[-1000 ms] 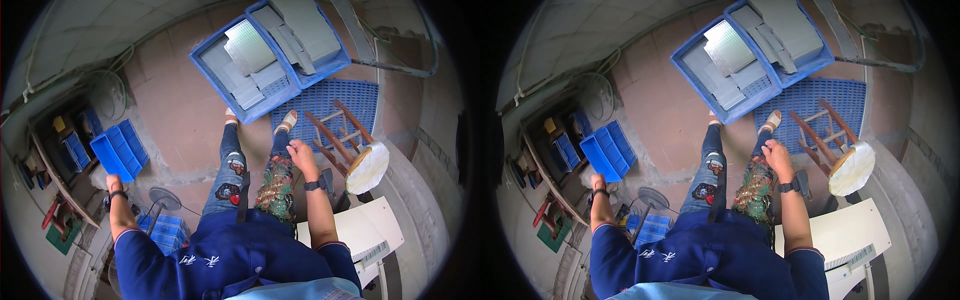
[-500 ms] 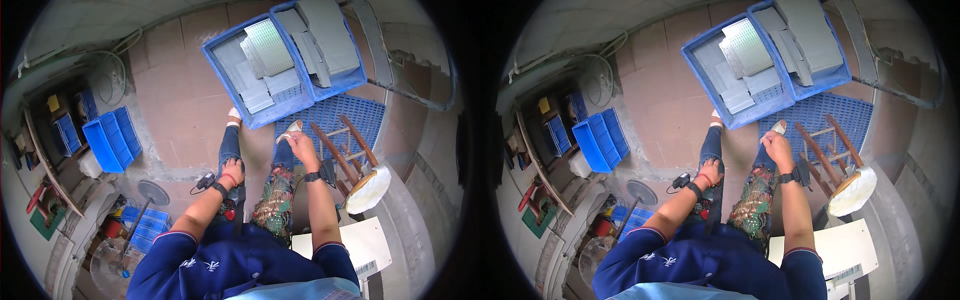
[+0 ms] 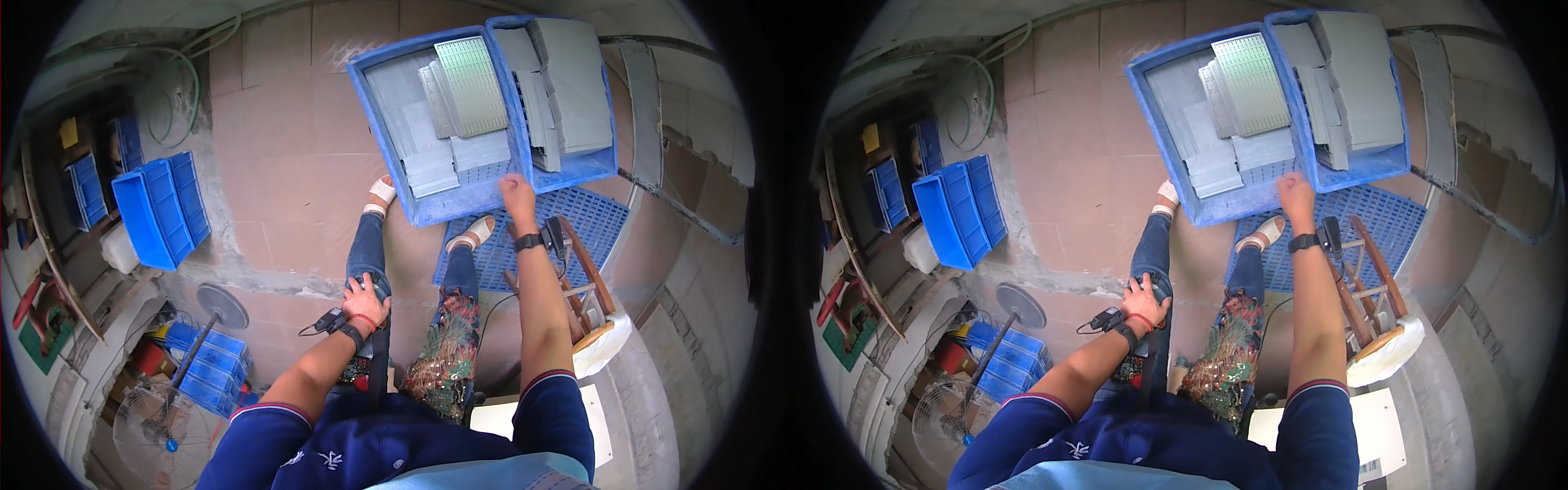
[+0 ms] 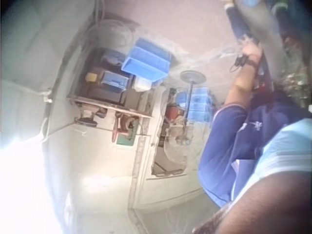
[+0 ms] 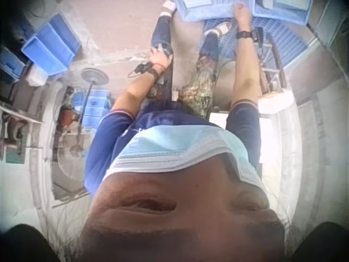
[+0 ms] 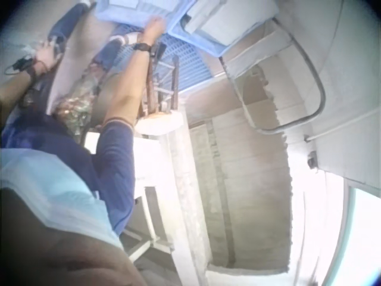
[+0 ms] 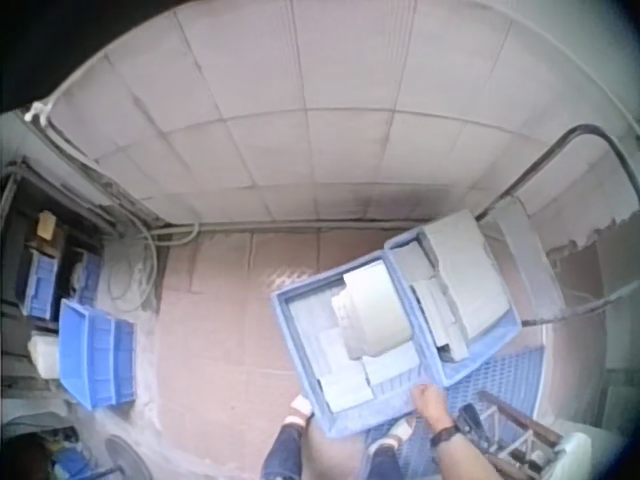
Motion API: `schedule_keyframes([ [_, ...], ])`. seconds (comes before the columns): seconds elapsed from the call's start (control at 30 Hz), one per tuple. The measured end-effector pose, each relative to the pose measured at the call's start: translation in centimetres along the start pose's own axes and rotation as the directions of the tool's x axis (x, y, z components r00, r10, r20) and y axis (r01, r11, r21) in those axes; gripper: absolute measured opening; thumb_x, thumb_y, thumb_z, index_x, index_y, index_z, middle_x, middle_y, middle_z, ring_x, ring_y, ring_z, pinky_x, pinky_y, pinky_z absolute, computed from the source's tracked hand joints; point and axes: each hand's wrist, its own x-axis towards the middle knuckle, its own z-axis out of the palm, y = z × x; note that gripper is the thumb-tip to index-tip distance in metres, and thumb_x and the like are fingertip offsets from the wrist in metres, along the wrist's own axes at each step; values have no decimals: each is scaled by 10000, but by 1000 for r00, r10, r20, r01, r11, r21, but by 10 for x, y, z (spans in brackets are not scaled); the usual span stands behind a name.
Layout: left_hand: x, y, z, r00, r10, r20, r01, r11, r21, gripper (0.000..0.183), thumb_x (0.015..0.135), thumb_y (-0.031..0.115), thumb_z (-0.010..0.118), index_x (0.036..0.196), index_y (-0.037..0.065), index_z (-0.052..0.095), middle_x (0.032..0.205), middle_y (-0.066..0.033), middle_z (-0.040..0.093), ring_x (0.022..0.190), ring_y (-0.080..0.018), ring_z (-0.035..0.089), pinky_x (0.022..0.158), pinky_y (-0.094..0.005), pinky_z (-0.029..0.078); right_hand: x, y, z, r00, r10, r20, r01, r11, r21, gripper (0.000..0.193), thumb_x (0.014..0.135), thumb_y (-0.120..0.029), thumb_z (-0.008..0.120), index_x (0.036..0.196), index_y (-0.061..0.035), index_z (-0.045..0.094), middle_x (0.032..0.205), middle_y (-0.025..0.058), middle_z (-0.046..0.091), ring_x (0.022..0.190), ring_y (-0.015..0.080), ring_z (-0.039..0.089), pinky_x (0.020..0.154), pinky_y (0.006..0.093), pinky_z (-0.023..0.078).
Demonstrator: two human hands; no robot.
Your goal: Sorting and stacking perforated metal grid components from a workspace into plastic bins on the floor.
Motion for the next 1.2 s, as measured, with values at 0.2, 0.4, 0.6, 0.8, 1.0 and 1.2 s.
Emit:
schedule_keyframes([
  [0.2, 3, 0, 1, 999, 9, -52, -7, 999, 45, 855, 712, 490, 624, 1374, 81, 269, 1343, -248, 322, 1134, -412, 429, 889, -465, 431, 69, 19, 0, 989, 91, -118, -111, 979, -169, 542, 750, -357, 677, 1094, 36, 529, 1017, 225, 579, 979, 367, 542, 838, 412, 440],
  [0.4, 4, -4, -3, 996, 29, -85, -28, 999, 16, 839, 704, 474, 626, 1361, 74, 291, 1318, -264, 347, 1150, -412, 409, 896, -476, 408, 127, 2, -4, 922, -15, -387, -147, 911, -385, 682, 696, -443, 712, 1115, 53, 504, 1079, 280, 526, 1022, 382, 514, 853, 421, 434],
  [0.6, 6, -4, 6, 994, 35, -101, -35, 999, 3, 824, 707, 478, 622, 1348, 68, 306, 1311, -268, 351, 1160, -413, 398, 907, -474, 392, 155, 11, -16, 934, 23, -356, -202, 857, -474, 699, 695, -466, 704, 1131, 43, 506, 1028, 242, 585, 978, 380, 560, 835, 429, 451],
  [0.8, 8, 1, 11, 997, 21, -78, -18, 999, 31, 829, 699, 475, 635, 1346, 76, 303, 1317, -269, 344, 1166, -415, 388, 889, -485, 393, 164, 20, -17, 977, 20, -211, -126, 854, -505, 657, 703, -470, 692, 1135, -2, 528, 1017, 236, 606, 991, 370, 571, 813, 442, 464],
  [1.0, 10, 1, 10, 997, 4, -80, -1, 999, 44, 837, 689, 472, 644, 1345, 78, 306, 1318, -268, 345, 1164, -414, 387, 889, -481, 391, 134, -27, 4, 917, -111, -382, -148, 797, -586, 621, 704, -427, 697, 1138, -22, 518, 1073, 188, 567, 1022, 369, 523, 841, 463, 417],
  [1.2, 12, 0, 8, 995, 10, -99, -5, 999, 48, 836, 685, 469, 648, 1339, 70, 313, 1307, -262, 352, 1144, -416, 393, 890, -486, 388, 100, -86, 93, 915, -360, -181, 253, 863, -437, 711, 663, -353, 746, 1183, 10, 425, 1213, 201, 439, 1113, 363, 411, 911, 477, 337],
])
